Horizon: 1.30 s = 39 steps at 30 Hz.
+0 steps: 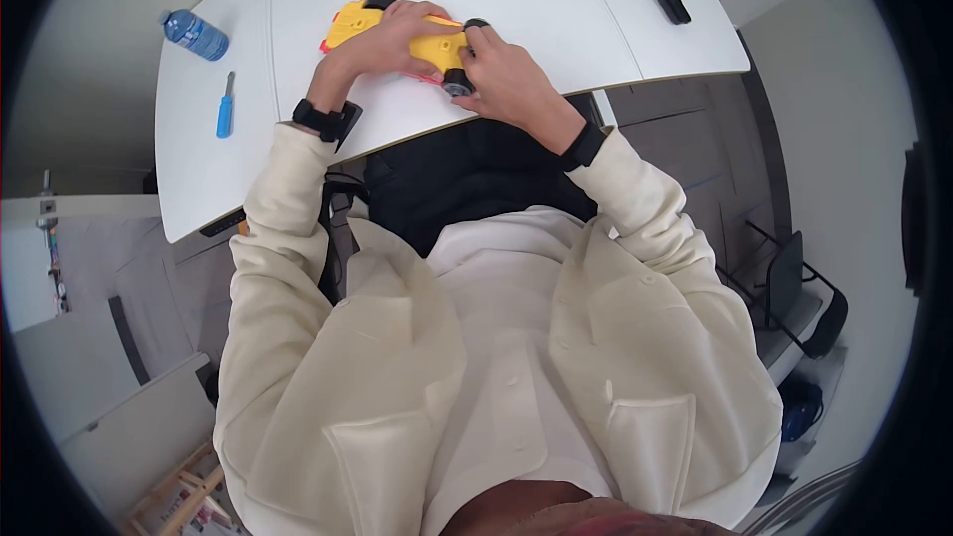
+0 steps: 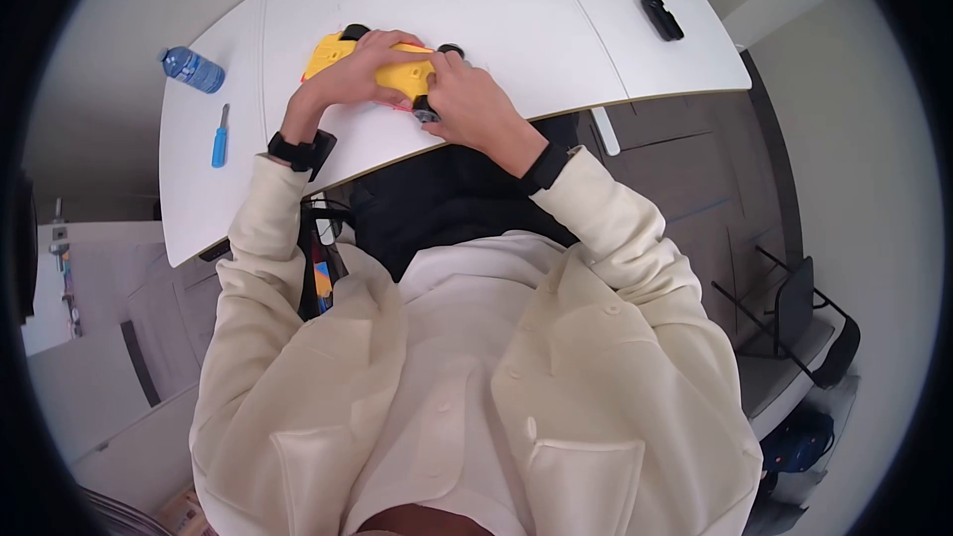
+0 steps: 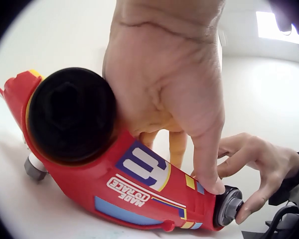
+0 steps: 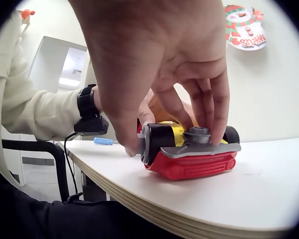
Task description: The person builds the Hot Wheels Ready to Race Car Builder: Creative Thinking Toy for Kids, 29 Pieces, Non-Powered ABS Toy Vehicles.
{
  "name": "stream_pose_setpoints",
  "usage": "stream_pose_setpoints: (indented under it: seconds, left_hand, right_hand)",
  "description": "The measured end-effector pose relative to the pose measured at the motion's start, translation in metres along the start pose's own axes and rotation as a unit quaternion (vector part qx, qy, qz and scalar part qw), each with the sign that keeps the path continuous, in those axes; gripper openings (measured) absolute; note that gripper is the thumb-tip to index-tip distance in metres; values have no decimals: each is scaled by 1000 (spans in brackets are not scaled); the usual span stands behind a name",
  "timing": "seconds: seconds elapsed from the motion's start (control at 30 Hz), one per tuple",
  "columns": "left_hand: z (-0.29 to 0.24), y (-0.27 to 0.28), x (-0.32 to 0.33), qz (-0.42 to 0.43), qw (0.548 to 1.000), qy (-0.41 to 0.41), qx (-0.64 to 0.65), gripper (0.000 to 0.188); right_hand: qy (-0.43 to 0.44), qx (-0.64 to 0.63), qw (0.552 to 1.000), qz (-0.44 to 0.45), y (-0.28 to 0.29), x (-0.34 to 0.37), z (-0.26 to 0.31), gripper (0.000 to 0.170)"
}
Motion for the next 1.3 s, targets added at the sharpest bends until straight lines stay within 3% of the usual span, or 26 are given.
stream_pose_setpoints:
  seconds: [0.07,0.17,0.23,0.3,0.33,0.37,0.43,0.57,0.6,0.63,0.7,0.77,0.83,0.9,0.97,1.03,1.07,1.13,1.23,1.3]
  left_hand:
    - [-8,6,2,-21,998,-51,21,64]
    - [1,23,16,-28,997,-41,66,60]
    - [28,39,49,-61,997,-9,39,71]
    - [62,38,74,-61,987,140,-43,89]
    - [77,30,82,-19,982,188,-16,103]
    - [83,28,87,-19,981,194,-16,103]
    - [75,18,89,-43,987,79,131,104]
    - [82,16,85,-70,993,76,63,84]
    - [91,17,85,-84,988,112,58,71]
    - [91,20,84,-90,988,113,59,71]
    - [92,29,80,-107,984,90,110,65]
    - [86,37,79,-136,980,74,128,59]
    - [76,42,79,-161,974,59,147,54]
    - [78,46,85,-163,967,181,80,54]
    - [74,47,82,-151,965,201,75,53]
    - [74,46,78,-140,963,220,69,52]
    - [75,45,76,-138,961,230,66,54]
    - [77,44,71,-135,959,239,62,56]
    - [85,38,59,-125,956,254,82,54]
    - [84,47,56,-180,948,253,68,52]
  right_hand:
    - [5,-8,1000,6,-2,0,2,48]
    - [6,-15,1000,-17,2,2,1,49]
    - [-24,-30,999,32,-5,-4,-4,50]
    - [-19,-26,999,44,-9,-8,-4,50]
    - [-16,-7,998,53,-11,-10,-3,50]
    - [-13,13,998,62,-14,-11,-2,50]
    - [0,0,999,44,-11,-12,-5,48]
    - [53,-76,996,-17,14,-15,-19,39]
    - [73,-85,993,-38,24,-16,-23,35]
    - [76,-82,993,-36,29,-16,-25,35]
    - [2,-184,983,6,28,-19,-49,33]
    - [4,-203,979,-4,31,-17,-58,31]
    - [-59,-277,959,-18,24,-15,-83,38]
    - [-82,-315,945,-26,25,-15,-97,46]
    - [-107,-353,929,-35,20,-13,-107,54]
    - [-122,-365,922,-44,12,-13,-112,76]
    - [-124,-365,922,-44,7,-12,-114,76]
    - [-89,-248,962,-72,8,-12,-106,98]
    - [-136,-240,961,-29,-17,-13,-116,110]
    - [-128,-251,959,-36,-21,-14,-121,112]
Point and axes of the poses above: each hand's wrist, its own x-axis away from the middle knuckle, its own y-axis out of the back of the hand, z = x × y, the point moved 10 cm from there along -x, towards the middle knuckle, and after that the axes turned 12 degrees about z, right-handed, at the moved point
